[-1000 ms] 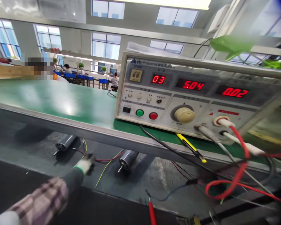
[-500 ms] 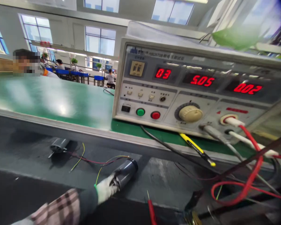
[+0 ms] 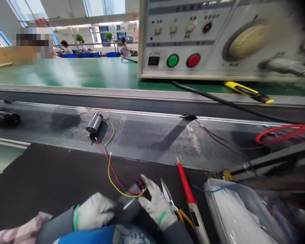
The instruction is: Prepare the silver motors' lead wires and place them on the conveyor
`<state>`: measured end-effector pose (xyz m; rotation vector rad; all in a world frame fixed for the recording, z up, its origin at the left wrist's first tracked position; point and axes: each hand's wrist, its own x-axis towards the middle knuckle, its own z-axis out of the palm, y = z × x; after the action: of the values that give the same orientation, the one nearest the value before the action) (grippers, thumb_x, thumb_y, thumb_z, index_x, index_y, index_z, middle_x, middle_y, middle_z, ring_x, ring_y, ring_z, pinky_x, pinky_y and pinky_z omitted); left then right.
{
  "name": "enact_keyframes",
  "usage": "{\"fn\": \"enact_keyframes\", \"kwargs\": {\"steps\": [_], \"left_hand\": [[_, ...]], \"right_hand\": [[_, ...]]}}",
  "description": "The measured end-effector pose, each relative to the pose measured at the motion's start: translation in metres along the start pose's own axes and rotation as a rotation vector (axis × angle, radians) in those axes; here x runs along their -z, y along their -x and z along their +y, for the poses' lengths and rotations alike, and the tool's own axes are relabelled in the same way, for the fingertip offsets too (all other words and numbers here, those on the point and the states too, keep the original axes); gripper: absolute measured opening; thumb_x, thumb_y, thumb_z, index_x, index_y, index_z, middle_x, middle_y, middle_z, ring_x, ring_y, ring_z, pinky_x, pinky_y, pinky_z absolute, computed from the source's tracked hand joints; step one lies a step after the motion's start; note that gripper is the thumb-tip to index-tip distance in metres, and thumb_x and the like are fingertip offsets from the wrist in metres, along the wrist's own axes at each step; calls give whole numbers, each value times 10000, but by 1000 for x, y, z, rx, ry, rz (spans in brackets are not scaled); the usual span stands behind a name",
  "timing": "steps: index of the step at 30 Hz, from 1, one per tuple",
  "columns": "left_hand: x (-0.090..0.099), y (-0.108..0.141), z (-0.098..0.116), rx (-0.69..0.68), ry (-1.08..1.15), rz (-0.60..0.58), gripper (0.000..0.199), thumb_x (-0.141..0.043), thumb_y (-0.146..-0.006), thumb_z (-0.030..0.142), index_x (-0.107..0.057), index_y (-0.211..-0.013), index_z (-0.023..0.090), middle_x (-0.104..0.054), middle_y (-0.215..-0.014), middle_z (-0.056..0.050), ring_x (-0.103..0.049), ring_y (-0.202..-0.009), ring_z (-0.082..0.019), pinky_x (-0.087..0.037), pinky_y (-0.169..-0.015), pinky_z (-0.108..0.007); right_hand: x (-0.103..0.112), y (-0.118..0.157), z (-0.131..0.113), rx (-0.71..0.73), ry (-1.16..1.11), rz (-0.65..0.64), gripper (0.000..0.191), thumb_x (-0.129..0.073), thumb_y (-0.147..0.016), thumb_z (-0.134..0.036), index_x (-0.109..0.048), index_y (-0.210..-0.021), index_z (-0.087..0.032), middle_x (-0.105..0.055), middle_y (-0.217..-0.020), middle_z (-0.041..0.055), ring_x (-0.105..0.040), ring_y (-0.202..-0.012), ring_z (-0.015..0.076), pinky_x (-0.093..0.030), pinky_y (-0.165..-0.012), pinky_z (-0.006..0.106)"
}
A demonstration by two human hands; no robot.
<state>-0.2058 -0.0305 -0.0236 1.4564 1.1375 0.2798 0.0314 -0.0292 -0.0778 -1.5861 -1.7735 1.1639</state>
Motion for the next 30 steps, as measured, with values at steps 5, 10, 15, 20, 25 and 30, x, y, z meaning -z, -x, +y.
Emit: {"fn": "enact_keyframes", "kwargs": {"steps": [5, 10, 15, 20, 25, 30], "left_hand": [[2, -45, 47, -324, -697, 79, 265, -482, -746, 355, -644, -893, 205, -627, -827, -53, -544, -776, -204, -375, -713, -291], [-14, -65, 32, -313, -883, 23, 252, -419, -791, 333, -612, -767, 173, -589, -730, -50, -520, -690, -166, -357, -650, -272], [-23, -59, 21, -279, -778, 94, 248, -356, -834, 308, -558, -800, 167, -577, -786, -53, -513, -717, -161, -364, -659, -262], [-23, -61, 23, -249, -735, 56, 237, -370, -828, 320, -554, -859, 174, -574, -834, -51, -513, -751, -164, -374, -678, -259], [-23, -63, 21, -254, -899, 17, 239, -413, -792, 323, -567, -902, 178, -566, -884, -84, -512, -810, -215, -380, -727, -318], [-25, -63, 21, -223, -919, 44, 252, -402, -784, 328, -550, -906, 165, -568, -891, -99, -527, -813, -230, -399, -717, -333]], "right_hand": [[-2, 1, 2, 8, -23, 33, 669, -569, -699, -442, -364, -1296, -222, -416, -1317, 111, -343, -1224, 267, -265, -1021, 448], [4, 2, -1, 12, -104, -24, 661, -608, -674, -427, -398, -1274, -244, -397, -1331, 104, -318, -1243, 255, -249, -1032, 432], [7, 0, -6, -61, -169, -52, 429, -582, -703, -422, -586, -1098, -253, -446, -1283, 86, -363, -1213, 249, -271, -1021, 404], [3, -2, -2, -26, -195, 7, 422, -610, -686, -378, -592, -1088, -253, -486, -1247, 80, -383, -1199, 239, -283, -1018, 402], [3, 0, 1, -57, -246, 20, 412, -608, -686, -339, -597, -1086, -239, -488, -1246, 79, -398, -1190, 237, -298, -1013, 389], [2, 1, 5, -33, -269, 25, 412, -616, -676, -319, -603, -1077, -226, -500, -1236, 84, -415, -1177, 239, -307, -1008, 385]]}}
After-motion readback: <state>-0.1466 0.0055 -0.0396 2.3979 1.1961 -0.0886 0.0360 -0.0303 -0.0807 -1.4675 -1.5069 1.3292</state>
